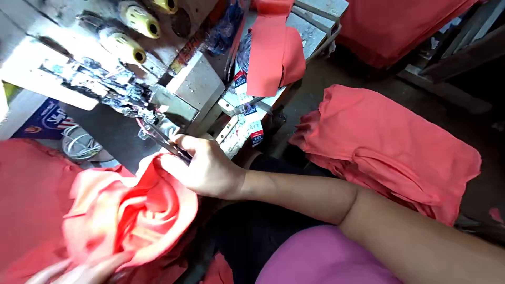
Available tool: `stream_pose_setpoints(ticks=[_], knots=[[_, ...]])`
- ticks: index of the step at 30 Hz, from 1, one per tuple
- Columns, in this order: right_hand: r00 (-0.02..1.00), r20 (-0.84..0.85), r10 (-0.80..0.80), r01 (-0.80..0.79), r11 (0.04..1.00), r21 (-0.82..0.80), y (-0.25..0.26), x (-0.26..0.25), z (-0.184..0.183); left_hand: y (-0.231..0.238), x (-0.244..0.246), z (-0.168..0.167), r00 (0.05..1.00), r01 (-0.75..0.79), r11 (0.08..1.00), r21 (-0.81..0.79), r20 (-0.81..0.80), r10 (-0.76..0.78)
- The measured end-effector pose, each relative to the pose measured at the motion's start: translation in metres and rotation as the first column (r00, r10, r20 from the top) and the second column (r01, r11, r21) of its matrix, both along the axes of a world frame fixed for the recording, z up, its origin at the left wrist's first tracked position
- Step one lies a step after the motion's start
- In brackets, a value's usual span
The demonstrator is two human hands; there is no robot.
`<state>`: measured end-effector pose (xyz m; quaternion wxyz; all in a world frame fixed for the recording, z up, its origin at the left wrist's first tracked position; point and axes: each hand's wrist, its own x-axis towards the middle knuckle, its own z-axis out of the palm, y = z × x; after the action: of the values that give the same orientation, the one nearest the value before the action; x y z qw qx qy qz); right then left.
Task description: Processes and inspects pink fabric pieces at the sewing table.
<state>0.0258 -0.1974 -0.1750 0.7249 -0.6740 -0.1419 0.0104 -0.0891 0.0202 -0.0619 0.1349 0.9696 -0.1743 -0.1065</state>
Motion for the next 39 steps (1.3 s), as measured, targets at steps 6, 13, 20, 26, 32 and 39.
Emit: stream_pose_setpoints(ticks=[6, 13, 20, 26, 32, 39], knots=[[0.964, 0.233, 0.127, -0.131, 0.991, 0.004, -0.022, 0.003, -0.005, -0.084, 0.055, -0.004, 0.958, 0.15, 0.988, -0.037, 0.252, -0.136], [0.916, 0.387, 0.104, -0.093, 0.995, -0.048, -0.022, 0.008, -0.01, -0.068, 0.078, -0.015, 0.937, 0.24, 0.969, 0.056, 0.246, -0.247], [0.79, 0.588, 0.172, -0.163, 0.984, -0.068, -0.02, -0.001, -0.023, -0.042, 0.071, -0.011, 0.88, 0.188, 0.98, 0.063, 0.432, -0.197], [0.552, 0.74, 0.383, -0.012, 0.892, -0.452, -0.058, 0.016, -0.011, -0.007, 0.045, -0.02, 0.767, 0.084, 0.994, 0.07, 0.632, -0.11], [0.489, 0.786, 0.379, -0.009, 0.903, -0.43, -0.067, 0.016, -0.009, -0.006, 0.038, -0.053, 0.649, 0.087, 0.995, 0.039, 0.756, -0.087], [0.534, 0.765, 0.361, -0.105, 0.926, -0.363, -0.063, 0.01, -0.019, 0.003, 0.034, -0.068, 0.581, 0.104, 0.993, 0.05, 0.807, -0.102]])
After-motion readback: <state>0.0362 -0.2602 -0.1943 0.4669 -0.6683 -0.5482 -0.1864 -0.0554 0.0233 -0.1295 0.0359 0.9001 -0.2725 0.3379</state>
